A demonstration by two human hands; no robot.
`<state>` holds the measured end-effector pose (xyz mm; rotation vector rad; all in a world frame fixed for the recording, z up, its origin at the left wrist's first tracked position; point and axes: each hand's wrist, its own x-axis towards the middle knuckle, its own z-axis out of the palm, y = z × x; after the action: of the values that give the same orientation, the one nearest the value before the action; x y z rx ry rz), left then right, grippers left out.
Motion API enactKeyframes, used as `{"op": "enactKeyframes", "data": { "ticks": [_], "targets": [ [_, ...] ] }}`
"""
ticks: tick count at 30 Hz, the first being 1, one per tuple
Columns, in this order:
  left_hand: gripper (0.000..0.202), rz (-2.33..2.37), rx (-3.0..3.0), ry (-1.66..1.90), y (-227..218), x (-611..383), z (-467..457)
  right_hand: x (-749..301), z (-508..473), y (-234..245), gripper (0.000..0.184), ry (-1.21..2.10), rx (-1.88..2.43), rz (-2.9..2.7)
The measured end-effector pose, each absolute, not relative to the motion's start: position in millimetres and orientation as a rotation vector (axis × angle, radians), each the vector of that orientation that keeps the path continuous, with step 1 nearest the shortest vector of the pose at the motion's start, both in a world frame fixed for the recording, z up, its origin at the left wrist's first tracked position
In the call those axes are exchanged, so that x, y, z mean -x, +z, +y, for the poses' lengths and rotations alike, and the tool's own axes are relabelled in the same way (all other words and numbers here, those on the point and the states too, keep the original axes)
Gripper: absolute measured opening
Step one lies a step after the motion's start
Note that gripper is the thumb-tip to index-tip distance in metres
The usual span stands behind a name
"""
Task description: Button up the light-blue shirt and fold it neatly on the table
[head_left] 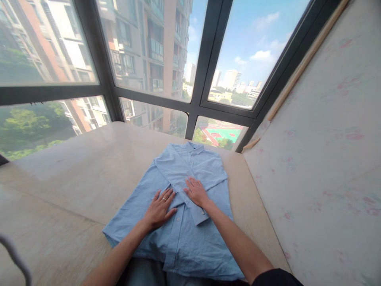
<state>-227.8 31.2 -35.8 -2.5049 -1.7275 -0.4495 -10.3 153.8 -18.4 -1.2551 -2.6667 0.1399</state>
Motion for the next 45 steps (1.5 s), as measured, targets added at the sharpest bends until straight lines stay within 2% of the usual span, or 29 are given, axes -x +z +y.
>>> {"op": "enactKeyframes", "data": {
  "ticks": [7,16,22,32,41,45],
  "targets": [
    [0.066,-1.795,2.527,-0.440,-27.7,224.0,30.5,-26.0,132.4,-15.5,0.057,0.227,1.257,-2.708],
    [0.057,-1.945,2.464,-0.292,-16.4,209.7,19.6,-74.0,84.5,-19.3,0.056,0.108,1.204,-2.677],
    [0.059,-2.056,2.446,-0.295,-19.2,203.9,6.7,-91.0,62.5,-18.9,0.058,0.103,1.285,-2.666],
    [0.062,-2.076,2.515,-0.229,-1.6,212.5,10.8,-7.2,64.3,25.3,0.060,0.129,1.033,-2.592],
    [0.072,-2.008,2.525,-0.367,-9.0,219.2,-4.9,18.8,75.1,-14.6,0.064,0.194,1.107,-2.779],
    [0.068,-2.054,2.475,-0.351,-15.7,213.6,-5.6,15.3,75.5,-14.9,0.067,0.199,1.082,-2.801]
  ]
}}
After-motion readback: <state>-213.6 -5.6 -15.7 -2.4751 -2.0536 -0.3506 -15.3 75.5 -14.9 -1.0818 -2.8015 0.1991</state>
